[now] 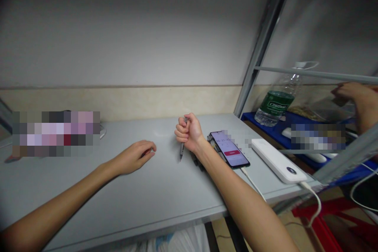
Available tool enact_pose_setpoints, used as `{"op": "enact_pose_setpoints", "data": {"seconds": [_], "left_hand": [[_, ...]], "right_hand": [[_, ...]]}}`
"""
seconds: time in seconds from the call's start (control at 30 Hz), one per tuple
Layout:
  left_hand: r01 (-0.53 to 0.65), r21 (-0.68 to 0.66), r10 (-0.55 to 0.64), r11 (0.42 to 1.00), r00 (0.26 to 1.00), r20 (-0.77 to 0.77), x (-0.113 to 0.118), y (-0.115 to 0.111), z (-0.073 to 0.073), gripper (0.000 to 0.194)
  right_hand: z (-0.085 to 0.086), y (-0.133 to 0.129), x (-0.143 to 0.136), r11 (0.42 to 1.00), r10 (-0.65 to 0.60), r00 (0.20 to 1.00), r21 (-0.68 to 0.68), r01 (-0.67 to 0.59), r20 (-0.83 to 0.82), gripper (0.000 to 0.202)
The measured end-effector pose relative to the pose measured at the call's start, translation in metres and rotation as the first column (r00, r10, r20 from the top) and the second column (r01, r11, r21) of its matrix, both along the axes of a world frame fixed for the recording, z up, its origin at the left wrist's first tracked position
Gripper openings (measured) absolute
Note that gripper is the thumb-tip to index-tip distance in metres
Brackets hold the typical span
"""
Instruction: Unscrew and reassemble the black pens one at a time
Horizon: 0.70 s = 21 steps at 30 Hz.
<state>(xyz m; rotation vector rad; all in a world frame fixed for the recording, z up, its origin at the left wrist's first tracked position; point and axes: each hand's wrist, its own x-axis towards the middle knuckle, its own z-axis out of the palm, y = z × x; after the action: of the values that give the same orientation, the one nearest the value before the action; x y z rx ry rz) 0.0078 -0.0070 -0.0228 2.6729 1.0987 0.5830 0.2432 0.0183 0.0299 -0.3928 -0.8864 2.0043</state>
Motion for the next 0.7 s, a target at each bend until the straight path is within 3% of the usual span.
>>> {"op": "enact_pose_setpoints", "data": {"seconds": [0.47,0.7], "left_hand": [[-0.008,0.001,0.008,1.0,1.0,0.01,-0.0001,0.0016,-0.0022,0.012],[0.0,-0.002,0.0,1.0,1.0,0.007,0.0005,-0.0001,0.0,0.014]], "right_hand": [[0.0024,0.0006,0.0014,0.996,-0.087,0.996,-0.026,0.088,0.022,0.032],[0.0008,0.0029,-0.0014,0.989,-0.144,0.973,-0.014,0.149,0.179,0.024]]}}
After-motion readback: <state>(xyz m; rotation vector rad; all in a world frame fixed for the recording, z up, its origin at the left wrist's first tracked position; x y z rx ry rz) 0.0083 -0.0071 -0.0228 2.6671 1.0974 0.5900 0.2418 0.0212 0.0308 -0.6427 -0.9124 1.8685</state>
